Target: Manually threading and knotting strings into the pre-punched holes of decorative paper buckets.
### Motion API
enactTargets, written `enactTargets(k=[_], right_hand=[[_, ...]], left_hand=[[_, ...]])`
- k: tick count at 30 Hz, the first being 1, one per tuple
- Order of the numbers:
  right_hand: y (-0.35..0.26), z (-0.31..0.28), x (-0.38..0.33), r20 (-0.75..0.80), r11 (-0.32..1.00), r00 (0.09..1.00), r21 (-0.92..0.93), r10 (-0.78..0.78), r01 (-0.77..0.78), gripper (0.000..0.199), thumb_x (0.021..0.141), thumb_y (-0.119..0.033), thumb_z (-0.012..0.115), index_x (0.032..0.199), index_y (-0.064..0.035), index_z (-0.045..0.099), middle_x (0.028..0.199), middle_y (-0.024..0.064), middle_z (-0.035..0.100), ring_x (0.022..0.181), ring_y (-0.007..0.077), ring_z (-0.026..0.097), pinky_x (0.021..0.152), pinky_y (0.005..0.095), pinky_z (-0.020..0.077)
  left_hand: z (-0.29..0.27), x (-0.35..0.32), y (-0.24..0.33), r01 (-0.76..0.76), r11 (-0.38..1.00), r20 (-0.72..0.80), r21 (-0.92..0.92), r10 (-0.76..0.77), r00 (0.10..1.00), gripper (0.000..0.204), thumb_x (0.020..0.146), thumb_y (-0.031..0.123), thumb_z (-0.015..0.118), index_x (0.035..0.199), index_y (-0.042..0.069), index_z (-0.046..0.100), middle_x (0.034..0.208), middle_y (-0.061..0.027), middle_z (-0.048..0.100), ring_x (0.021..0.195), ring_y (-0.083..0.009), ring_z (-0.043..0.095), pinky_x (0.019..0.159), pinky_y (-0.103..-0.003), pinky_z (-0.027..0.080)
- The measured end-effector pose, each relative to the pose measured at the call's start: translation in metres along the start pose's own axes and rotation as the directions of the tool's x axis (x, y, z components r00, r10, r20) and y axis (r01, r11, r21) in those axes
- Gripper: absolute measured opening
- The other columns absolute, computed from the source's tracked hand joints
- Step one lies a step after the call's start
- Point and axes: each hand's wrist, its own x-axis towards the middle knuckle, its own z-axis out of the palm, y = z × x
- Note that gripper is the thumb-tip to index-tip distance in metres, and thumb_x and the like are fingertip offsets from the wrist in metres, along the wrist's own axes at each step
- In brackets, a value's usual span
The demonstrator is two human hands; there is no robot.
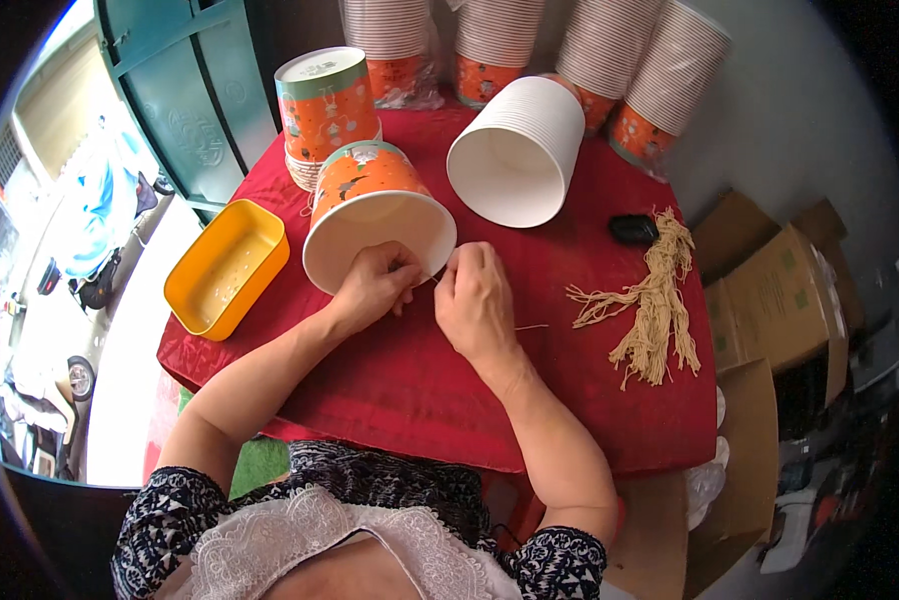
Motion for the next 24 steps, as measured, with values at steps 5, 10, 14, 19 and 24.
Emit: enactTargets(k=[5,10,14,19,24], right_hand=[[0.001,0.021,-0.010,0.076,0.986,0.996,0.157,0.038,-0.049,0.019,0.083,0.000,0.060,0.097,0.0018,0.047,0.091,0.0221,0.055,0.083,0.0416,0.058,0.072,0.0482,0.0488],[0.001,0.026,-0.008,0.178,0.978,0.978,0.161,0.105,-0.134,0.019,0.086,-0.003,0.061,0.101,0.0003,0.050,0.090,0.0218,0.062,0.080,0.0423,0.063,0.067,0.0486,0.0516],[0.006,0.031,-0.010,0.094,0.992,0.995,0.119,0.017,-0.028,0.017,0.086,-0.004,0.061,0.101,-0.0012,0.054,0.090,0.0199,0.064,0.079,0.0412,0.064,0.067,0.0475,0.0527],[0.002,0.030,-0.011,0.063,0.997,0.998,0.079,-0.027,0.022,0.013,0.085,-0.008,0.065,0.095,-0.0019,0.058,0.088,0.0175,0.065,0.073,0.0379,0.065,0.062,0.0448,0.0531],[-0.002,0.031,-0.009,0.053,0.997,0.998,0.075,0.019,-0.023,0.009,0.082,-0.001,0.068,0.088,0.0007,0.062,0.084,0.0165,0.065,0.075,0.0330,0.066,0.064,0.0396,0.0525]], left_hand=[[-0.003,-0.001,0.000,-0.002,1.000,0.008,-0.029,0.002,1.000,0.015,0.092,0.010,0.056,0.091,-0.004,0.060,0.069,-0.0077,0.060,0.053,-0.0131,0.057,0.045,-0.026,0.047],[-0.003,-0.003,0.001,-0.017,0.999,-0.009,-0.041,0.017,1.000,0.014,0.093,0.009,0.056,0.090,-0.004,0.060,0.069,-0.0077,0.060,0.052,-0.0127,0.057,0.044,-0.025,0.046],[-0.002,0.000,-0.001,-0.033,0.996,-0.017,-0.083,0.032,0.999,0.015,0.093,0.010,0.055,0.089,-0.004,0.059,0.068,-0.0078,0.060,0.051,-0.0123,0.056,0.043,-0.025,0.045],[-0.002,0.000,-0.005,-0.048,0.992,-0.025,-0.113,0.046,0.999,0.016,0.095,0.011,0.054,0.089,-0.004,0.059,0.068,-0.0080,0.059,0.049,-0.0127,0.055,0.042,-0.025,0.044],[0.000,-0.001,-0.004,-0.039,0.990,-0.026,-0.137,0.035,0.999,0.018,0.098,0.011,0.050,0.090,-0.003,0.058,0.069,-0.0071,0.058,0.049,-0.0123,0.053,0.041,-0.025,0.042]])
